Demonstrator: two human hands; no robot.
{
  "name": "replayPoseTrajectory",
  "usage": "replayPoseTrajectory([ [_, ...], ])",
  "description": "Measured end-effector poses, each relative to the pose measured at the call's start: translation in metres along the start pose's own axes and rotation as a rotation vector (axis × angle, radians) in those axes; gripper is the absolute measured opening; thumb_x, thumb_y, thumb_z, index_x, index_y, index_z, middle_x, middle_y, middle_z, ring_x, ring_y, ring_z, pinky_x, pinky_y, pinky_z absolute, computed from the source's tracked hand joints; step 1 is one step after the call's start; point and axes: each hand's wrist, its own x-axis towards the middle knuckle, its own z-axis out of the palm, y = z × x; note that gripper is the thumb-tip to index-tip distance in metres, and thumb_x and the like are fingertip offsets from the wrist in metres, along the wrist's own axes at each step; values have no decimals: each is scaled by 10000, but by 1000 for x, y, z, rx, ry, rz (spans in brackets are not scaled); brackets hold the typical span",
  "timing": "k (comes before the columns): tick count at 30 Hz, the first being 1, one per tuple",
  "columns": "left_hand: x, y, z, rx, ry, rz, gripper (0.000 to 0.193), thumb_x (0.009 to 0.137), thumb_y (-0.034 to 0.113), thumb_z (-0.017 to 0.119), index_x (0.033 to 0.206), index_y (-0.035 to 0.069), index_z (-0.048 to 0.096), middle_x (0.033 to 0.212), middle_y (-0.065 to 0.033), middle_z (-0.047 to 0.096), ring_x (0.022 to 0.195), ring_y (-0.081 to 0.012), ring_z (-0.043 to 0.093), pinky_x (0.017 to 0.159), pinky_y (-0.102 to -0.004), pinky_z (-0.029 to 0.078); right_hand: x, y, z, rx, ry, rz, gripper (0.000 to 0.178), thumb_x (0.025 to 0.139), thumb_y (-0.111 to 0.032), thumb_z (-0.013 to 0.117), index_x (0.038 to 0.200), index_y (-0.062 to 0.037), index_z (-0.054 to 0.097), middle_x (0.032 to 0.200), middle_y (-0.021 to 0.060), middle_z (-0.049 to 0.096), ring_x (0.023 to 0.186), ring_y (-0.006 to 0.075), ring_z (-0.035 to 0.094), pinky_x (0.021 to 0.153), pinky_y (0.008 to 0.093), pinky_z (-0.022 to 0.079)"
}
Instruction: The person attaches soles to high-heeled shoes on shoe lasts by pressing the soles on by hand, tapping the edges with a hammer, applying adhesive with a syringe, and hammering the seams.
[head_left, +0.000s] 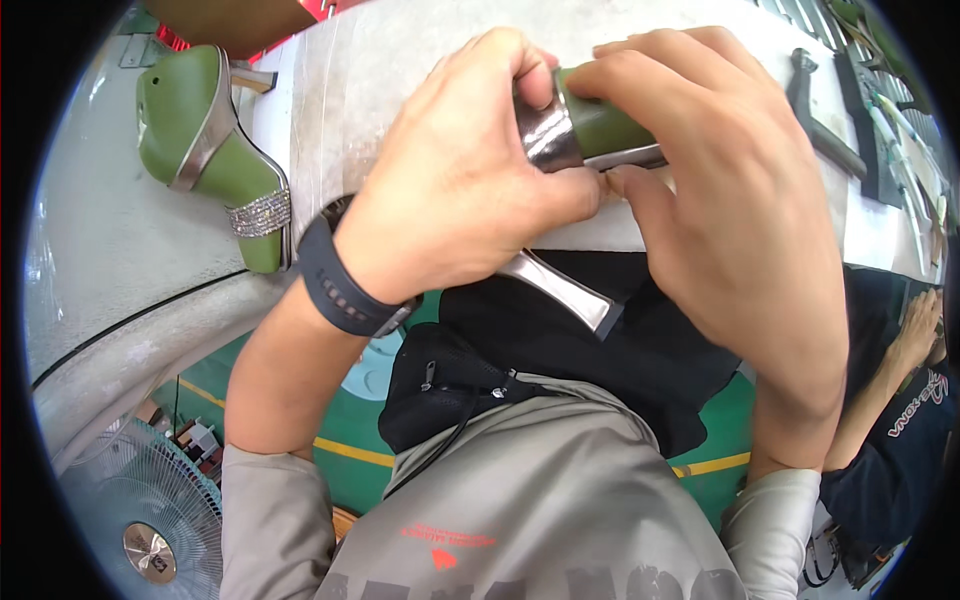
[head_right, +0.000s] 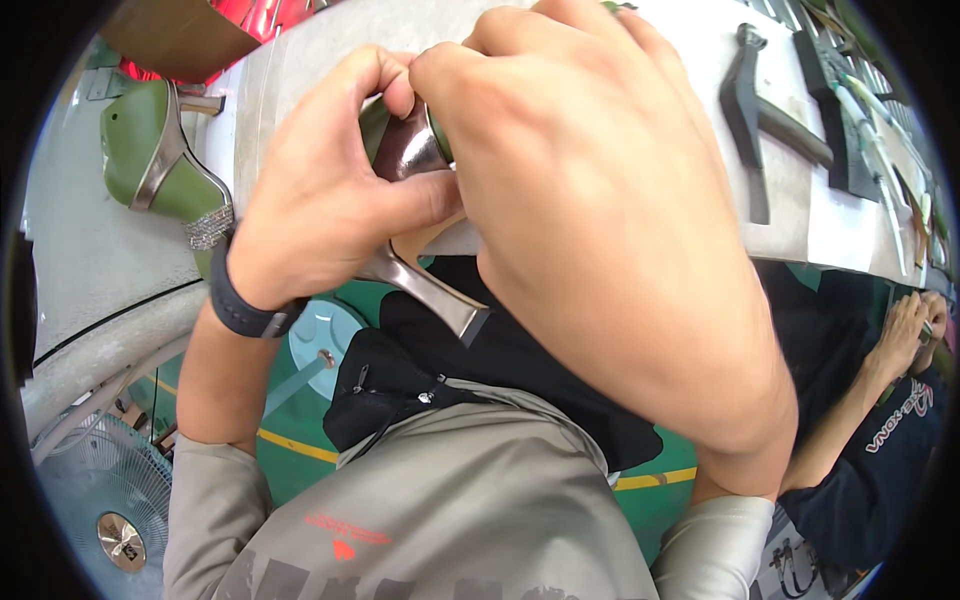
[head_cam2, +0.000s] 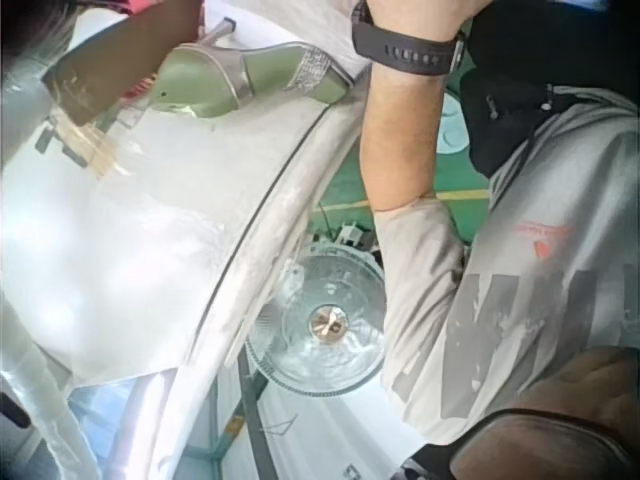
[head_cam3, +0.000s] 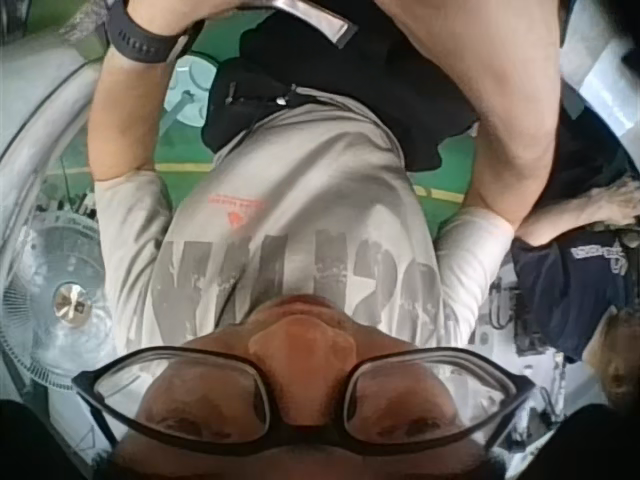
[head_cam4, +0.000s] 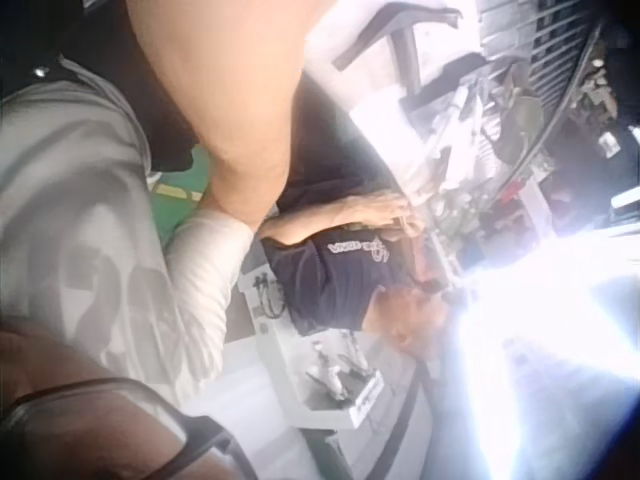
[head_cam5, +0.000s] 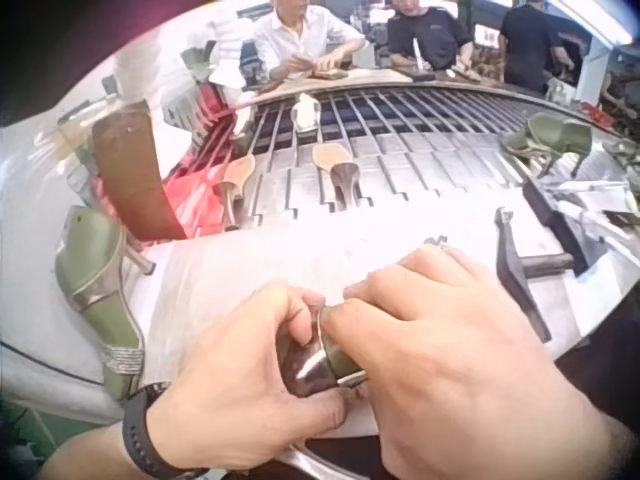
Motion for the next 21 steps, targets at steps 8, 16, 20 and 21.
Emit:
replayPoseTrajectory([
  [8, 0, -7, 12, 157, 109, 266, 900, 797, 259, 899, 1512, -21, 429, 1339, -230, 616, 1258, -356, 614, 1096, -416, 476, -70, 131, -4, 16, 440, 240, 311, 932, -42, 677, 1240, -8, 705, 1287, 221, 692, 1228, 376, 657, 1068, 424, 502],
  [16, 52, 23, 11, 203, -201, 267, 1070, 755, 327, 908, 1604, 33, 326, 1214, -301, 689, 1127, -485, 666, 984, -468, 525, -75, 154, -24, -75, 113, 168, 607, 830, 100, 581, 1401, -100, 641, 1217, 187, 627, 1165, 374, 605, 1027, 440, 497],
  [20, 54, 25, 16, 237, -204, 285, 1106, 749, 313, 904, 1640, 68, 297, 1228, -312, 680, 1078, -505, 665, 939, -485, 538, -71, 152, -13, -123, 176, 267, 534, 792, 22, 649, 1316, -86, 659, 1017, 164, 594, 1012, 375, 597, 907, 480, 512],
  [21, 53, 25, 16, 222, -157, 352, 1117, 739, 304, 907, 1646, 74, 296, 1230, -310, 678, 1077, -507, 661, 930, -486, 538, -68, 148, -6, -175, 267, 266, 510, 764, 25, 677, 1267, -60, 677, 971, 161, 607, 925, 369, 609, 854, 451, 531],
])
